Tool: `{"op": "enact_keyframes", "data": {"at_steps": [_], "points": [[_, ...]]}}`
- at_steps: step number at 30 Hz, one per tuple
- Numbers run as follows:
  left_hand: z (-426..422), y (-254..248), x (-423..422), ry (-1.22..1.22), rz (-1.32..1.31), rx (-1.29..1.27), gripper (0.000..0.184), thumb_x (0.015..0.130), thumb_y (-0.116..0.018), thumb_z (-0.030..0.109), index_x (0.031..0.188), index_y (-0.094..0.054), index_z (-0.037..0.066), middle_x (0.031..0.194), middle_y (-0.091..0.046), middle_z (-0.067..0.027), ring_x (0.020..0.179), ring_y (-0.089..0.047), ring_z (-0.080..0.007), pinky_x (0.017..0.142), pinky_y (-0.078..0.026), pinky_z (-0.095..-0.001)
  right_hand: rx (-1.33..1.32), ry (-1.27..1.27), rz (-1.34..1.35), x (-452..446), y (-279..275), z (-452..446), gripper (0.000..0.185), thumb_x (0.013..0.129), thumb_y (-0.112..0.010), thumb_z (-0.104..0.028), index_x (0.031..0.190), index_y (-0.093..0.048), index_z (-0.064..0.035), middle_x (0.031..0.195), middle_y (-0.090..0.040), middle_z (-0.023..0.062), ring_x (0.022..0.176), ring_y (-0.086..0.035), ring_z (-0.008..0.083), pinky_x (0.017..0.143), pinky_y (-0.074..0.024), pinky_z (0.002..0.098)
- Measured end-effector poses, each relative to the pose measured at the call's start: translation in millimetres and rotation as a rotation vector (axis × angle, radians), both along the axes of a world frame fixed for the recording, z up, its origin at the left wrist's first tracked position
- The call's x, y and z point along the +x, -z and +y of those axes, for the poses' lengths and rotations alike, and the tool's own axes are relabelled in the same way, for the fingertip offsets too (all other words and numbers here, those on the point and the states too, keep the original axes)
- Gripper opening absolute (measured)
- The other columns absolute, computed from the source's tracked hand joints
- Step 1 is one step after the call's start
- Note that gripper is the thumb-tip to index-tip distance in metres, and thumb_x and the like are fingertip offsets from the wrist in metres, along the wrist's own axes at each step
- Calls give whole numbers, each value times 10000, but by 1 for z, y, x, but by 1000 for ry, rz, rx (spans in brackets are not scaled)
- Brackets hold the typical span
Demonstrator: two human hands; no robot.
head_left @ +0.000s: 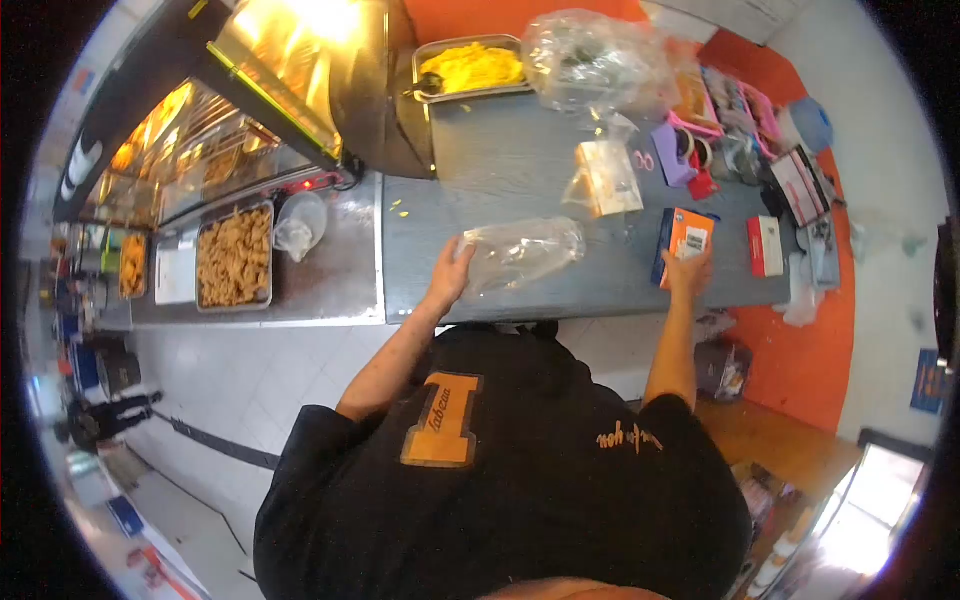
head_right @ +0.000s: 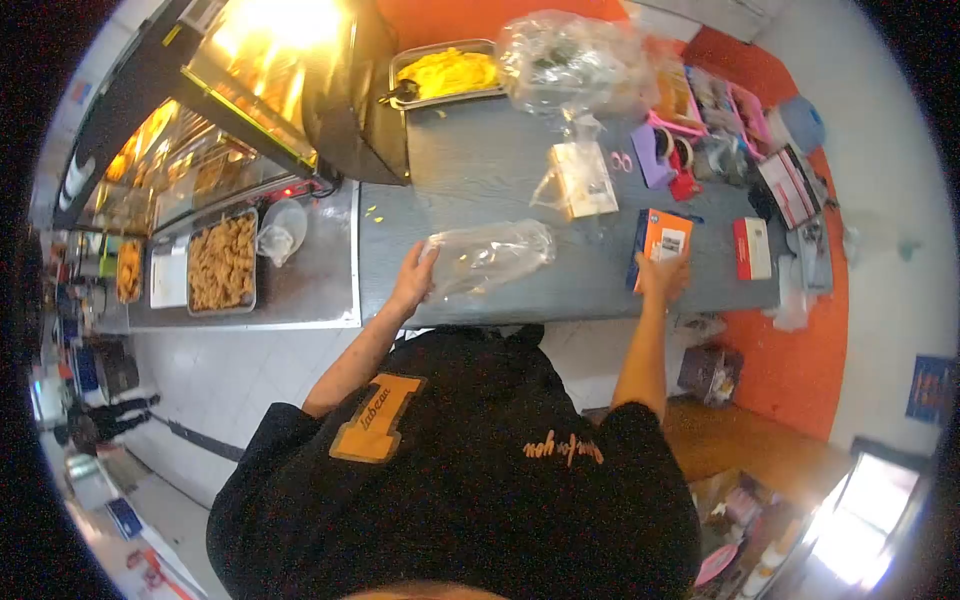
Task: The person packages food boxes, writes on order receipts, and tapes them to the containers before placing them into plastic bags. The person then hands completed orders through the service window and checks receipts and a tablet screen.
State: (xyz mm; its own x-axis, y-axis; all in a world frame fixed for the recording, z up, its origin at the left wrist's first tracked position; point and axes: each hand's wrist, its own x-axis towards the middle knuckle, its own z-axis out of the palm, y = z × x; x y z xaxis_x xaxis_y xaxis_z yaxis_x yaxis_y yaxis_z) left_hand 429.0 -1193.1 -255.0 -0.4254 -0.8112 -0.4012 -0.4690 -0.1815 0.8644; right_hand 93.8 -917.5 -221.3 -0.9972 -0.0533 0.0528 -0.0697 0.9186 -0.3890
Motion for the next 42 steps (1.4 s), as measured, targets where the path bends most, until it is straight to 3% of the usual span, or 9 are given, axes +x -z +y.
{"op": "enact_keyframes", "data": {"at_steps": [7,14,18,21,28,33,36,39,42], "points": [[-7,-1,9,70,237,632,643,910,-510,492,1369,-399,56,946,-662,-94,767,-615,-157,711,-513,-284,-675,-886,264,153,-86,-103,999,577,-842,-236,1393,-303,-32,1274,-422,239,1158,-435,384,979,-336,512],[-36,-18,23,140,327,956,583,945,-387,555,1257,-542,89,962,-674,-93,753,-661,-160,687,-565,-333,-350,-1538,-119,192,-15,-159,1147,495,-883,-213,1441,-246,-87,1348,-381,190,1199,-425,383,992,-370,521],[-24,12,34,238,271,687,521,963,-390,506,1239,-552,95,722,-575,-2,559,-523,-110,485,-440,-249,398,-1328,-342,172,-21,-151,996,624,-802,-289,1451,-272,-128,1288,-439,157,1223,-407,360,992,-340,550],[-13,15,20,182,176,314,491,959,-428,474,1214,-571,80,679,-503,-4,548,-455,-115,492,-397,-279,635,-1346,210,178,12,-146,828,747,-703,-336,1455,-290,-215,1281,-459,139,1200,-429,333,963,-338,575],[-11,-17,16,232,102,-79,447,877,-608,408,1072,-580,7,843,-637,-90,694,-591,-139,614,-481,-292,340,-1382,207,168,3,-141,854,663,-766,-324,1408,-379,-162,1287,-499,134,1192,-469,330,920,-361,520],[-16,-27,39,62,200,333,435,845,-657,362,1043,-578,-17,854,-645,-110,720,-606,-143,654,-496,-300,-124,-605,-269,104,99,-95,649,708,-773,-257,1238,-505,4,1080,-594,148,966,-585,252,815,-449,382],[-14,-29,34,-16,152,446,343,834,-682,285,978,-588,-12,836,-640,-122,685,-604,-134,570,-483,-285,-575,-438,-770,84,31,-94,385,727,-761,-154,1044,-589,-19,908,-630,58,728,-596,213,693,-483,354],[-1,-90,25,83,191,-157,239,829,-694,201,910,-591,1,717,-623,-91,580,-572,-105,469,-430,-251,-1238,-288,-1060,79,-52,-93,273,752,-722,-78,966,-562,-24,815,-592,-2,657,-550,139,616,-452,273],[3,-132,7,137,150,-374,196,804,-711,98,913,-577,5,526,-552,-20,469,-517,-76,437,-383,-220,-508,-566,-313,71,-93,-77,207,784,-679,-17,922,-528,-42,812,-572,0,651,-532,115,594,-435,272]]}}
